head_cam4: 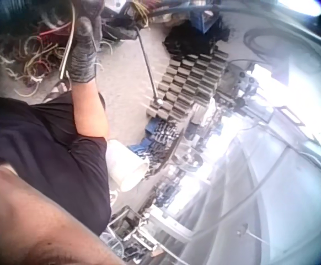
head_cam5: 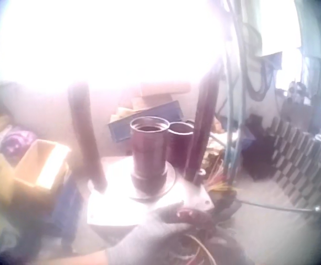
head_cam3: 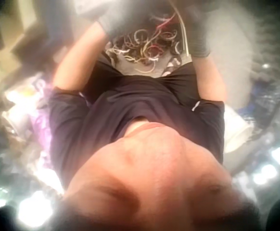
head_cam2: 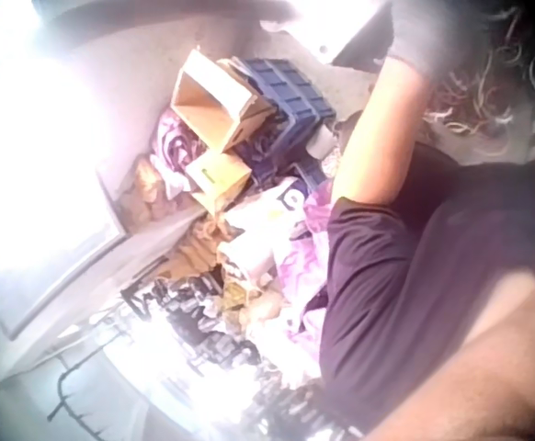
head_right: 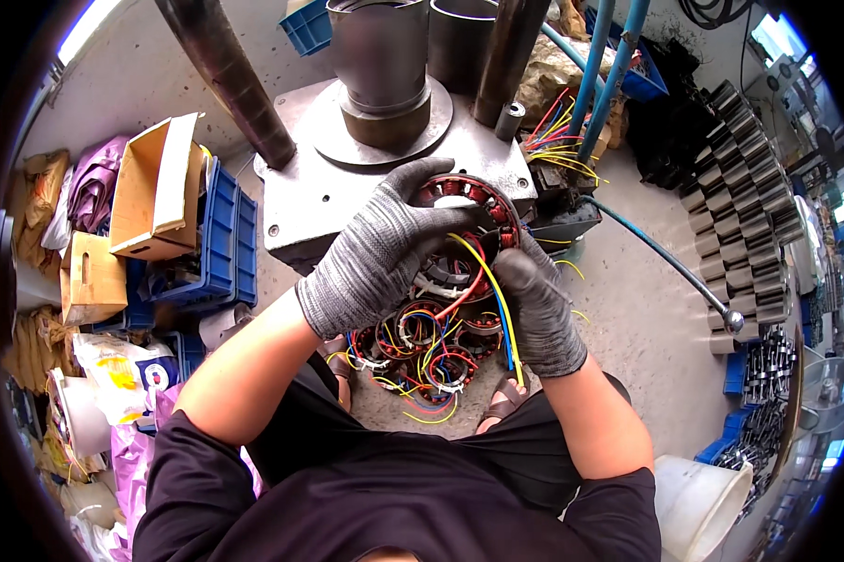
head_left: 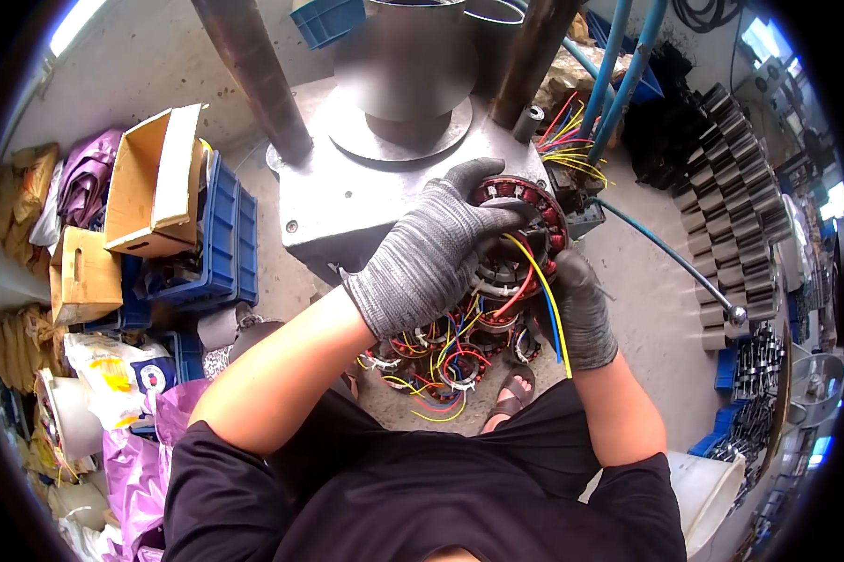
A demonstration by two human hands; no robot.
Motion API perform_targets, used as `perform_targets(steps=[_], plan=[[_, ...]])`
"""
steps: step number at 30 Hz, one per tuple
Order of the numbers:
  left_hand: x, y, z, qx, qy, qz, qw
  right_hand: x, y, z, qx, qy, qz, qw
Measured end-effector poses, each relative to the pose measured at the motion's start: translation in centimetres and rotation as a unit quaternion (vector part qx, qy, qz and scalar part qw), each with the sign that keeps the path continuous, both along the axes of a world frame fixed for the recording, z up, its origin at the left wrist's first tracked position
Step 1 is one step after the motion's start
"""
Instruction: The person trims stator wires using shears, unwraps and wipes metal sleeves with a cloth, and presses the stator coils into the sleeves using a press machine.
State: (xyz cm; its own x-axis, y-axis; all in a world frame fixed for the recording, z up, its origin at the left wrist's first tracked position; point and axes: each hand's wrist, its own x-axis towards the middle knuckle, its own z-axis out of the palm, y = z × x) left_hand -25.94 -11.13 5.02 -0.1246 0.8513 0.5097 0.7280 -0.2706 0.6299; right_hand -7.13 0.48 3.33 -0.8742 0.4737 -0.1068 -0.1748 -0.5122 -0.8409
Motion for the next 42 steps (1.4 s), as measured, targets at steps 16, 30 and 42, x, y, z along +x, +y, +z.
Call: perform_targets(steps=[16, 30, 42], plan=[[-0.2, -0.8, 1.0, -0.093, -0.341, 0.007, 0.935, -0.8, -0.7, -0.3, 0.063, 0.021, -0.052, 0.996], [-0.8, 0.0, -0.6, -0.088, -0.203, 0.101, 0.97, -1.7, -2.0, -0.9, 0.16, -0.015, -0.035, 0.986], [-0.5, -0.4, -0.7, -0.092, -0.218, 0.047, 0.971, -0.3, -0.8, -2.4, 0.221, -0.024, -0.063, 0.973]])
